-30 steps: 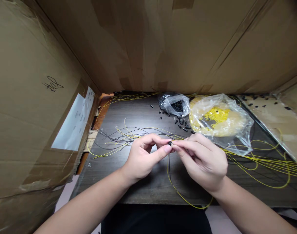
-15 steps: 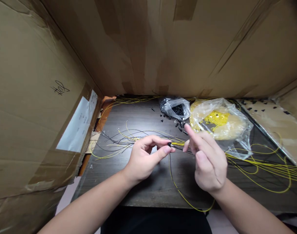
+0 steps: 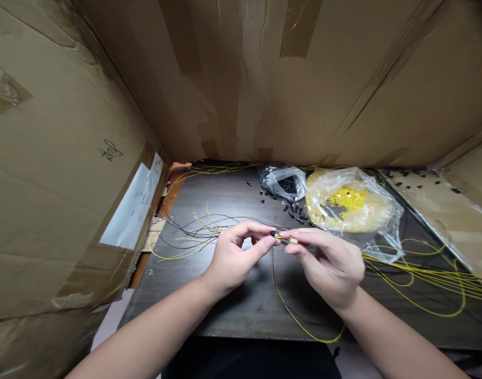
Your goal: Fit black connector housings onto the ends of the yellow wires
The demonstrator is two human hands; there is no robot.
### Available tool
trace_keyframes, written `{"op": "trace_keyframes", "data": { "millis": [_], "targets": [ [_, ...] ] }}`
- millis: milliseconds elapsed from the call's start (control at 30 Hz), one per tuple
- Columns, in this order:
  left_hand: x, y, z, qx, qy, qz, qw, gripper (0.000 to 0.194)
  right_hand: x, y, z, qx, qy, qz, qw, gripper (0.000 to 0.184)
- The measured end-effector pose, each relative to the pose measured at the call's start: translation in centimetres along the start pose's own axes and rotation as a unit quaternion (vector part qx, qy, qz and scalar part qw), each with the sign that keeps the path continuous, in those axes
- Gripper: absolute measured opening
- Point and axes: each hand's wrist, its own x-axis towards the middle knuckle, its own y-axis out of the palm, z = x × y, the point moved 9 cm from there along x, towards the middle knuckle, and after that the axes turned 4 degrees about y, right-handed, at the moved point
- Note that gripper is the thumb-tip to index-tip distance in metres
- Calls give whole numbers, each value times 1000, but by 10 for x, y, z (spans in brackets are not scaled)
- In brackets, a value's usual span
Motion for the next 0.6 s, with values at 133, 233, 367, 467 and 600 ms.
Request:
{"op": "trace_keyframes", "data": {
  "millis": [133, 233, 367, 467, 600],
  "targets": [
    [-1, 1, -2, 15, 12, 1, 1000, 13, 5, 2, 5, -19, -17, -10, 1000, 32],
    [-1, 2, -1, 8, 8, -1, 1000, 14, 6, 4, 6, -21, -14, -11, 1000, 38],
    [1, -1, -1, 6, 9, -14, 1000, 15, 5, 6, 7, -20, -13, -11, 1000, 43],
    [1, -3, -1, 19, 16, -21, 999, 15, 5, 8, 9, -5, -18, 1, 1000, 38],
    [-1, -2, -2, 28, 19, -11, 999, 15, 4, 7, 6, -2, -11, -2, 1000, 29]
  ]
}}
